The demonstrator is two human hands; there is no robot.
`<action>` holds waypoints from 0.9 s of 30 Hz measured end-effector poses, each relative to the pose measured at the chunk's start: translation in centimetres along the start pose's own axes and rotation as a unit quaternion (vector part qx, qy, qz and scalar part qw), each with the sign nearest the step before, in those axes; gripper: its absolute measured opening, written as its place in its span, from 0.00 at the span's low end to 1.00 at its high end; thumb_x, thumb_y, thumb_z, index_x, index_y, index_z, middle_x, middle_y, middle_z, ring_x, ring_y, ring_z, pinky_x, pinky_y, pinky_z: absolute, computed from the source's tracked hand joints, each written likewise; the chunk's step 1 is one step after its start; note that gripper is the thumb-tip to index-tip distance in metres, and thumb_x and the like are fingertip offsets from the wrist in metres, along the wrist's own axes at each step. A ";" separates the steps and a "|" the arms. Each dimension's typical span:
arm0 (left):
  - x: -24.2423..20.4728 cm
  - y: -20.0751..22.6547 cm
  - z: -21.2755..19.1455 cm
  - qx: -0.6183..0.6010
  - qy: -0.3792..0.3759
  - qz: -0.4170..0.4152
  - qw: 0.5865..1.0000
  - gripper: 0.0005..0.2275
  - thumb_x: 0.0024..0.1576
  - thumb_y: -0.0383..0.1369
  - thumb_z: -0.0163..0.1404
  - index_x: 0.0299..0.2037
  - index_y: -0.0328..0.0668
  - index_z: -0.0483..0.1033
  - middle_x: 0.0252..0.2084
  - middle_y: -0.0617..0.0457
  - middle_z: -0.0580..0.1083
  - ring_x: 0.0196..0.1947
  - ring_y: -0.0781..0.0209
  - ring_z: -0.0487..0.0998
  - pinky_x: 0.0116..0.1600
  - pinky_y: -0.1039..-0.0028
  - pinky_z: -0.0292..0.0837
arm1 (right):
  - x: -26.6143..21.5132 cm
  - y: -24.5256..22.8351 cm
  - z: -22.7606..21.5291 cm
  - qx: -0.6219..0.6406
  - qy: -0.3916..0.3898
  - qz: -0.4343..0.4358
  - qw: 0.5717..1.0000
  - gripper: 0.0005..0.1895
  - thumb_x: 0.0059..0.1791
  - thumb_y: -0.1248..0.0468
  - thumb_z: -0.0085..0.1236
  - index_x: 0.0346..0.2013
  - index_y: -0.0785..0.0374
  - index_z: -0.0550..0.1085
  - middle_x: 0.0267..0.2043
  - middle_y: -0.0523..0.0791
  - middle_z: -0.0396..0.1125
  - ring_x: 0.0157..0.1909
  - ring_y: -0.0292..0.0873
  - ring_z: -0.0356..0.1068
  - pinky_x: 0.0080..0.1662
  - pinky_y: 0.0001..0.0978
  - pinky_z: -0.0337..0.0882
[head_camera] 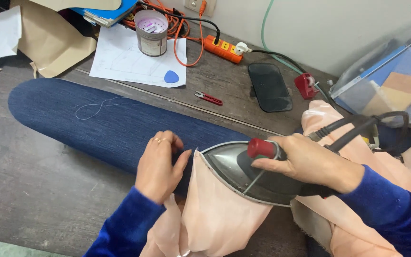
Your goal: The person irons a piece of light pink fabric on a blue ironing board using a steam iron. They repeatedly smooth the fabric, press it with the iron, and adjust the folds by hand to ensure it is flat.
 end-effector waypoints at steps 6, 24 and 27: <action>-3.1 -1.2 0.8 0.073 -0.039 0.006 0.997 0.14 0.49 0.47 0.56 0.21 0.50 0.69 0.27 0.55 0.68 0.32 0.51 0.71 0.38 0.60 0.65 | 1.9 -1.8 0.1 -0.058 -0.026 -0.017 0.998 0.23 0.43 0.38 0.53 0.33 0.52 0.74 0.23 0.43 0.71 0.28 0.48 0.69 0.34 0.34 0.63; -3.9 -1.6 1.9 0.124 -0.016 -0.030 0.992 0.19 0.49 0.50 0.55 0.13 0.52 0.66 0.26 0.61 0.65 0.36 0.58 0.68 0.40 0.65 0.61 | 0.9 -1.6 0.2 -0.042 -0.030 -0.020 0.998 0.25 0.44 0.38 0.52 0.28 0.58 0.71 0.25 0.43 0.72 0.28 0.46 0.67 0.34 0.34 0.63; -3.8 -1.6 1.9 0.127 -0.019 -0.029 0.991 0.19 0.48 0.50 0.54 0.13 0.52 0.66 0.27 0.61 0.65 0.36 0.58 0.67 0.40 0.64 0.61 | 0.0 0.2 0.6 -0.039 -0.015 -0.018 0.999 0.24 0.44 0.38 0.52 0.27 0.56 0.72 0.24 0.42 0.73 0.28 0.45 0.70 0.35 0.33 0.64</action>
Point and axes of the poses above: each hand's wrist, its own x-axis towards the middle knuckle, its own z-axis out of the palm, y = z × x, the point moved 5 cm from there along x, towards the middle knuckle
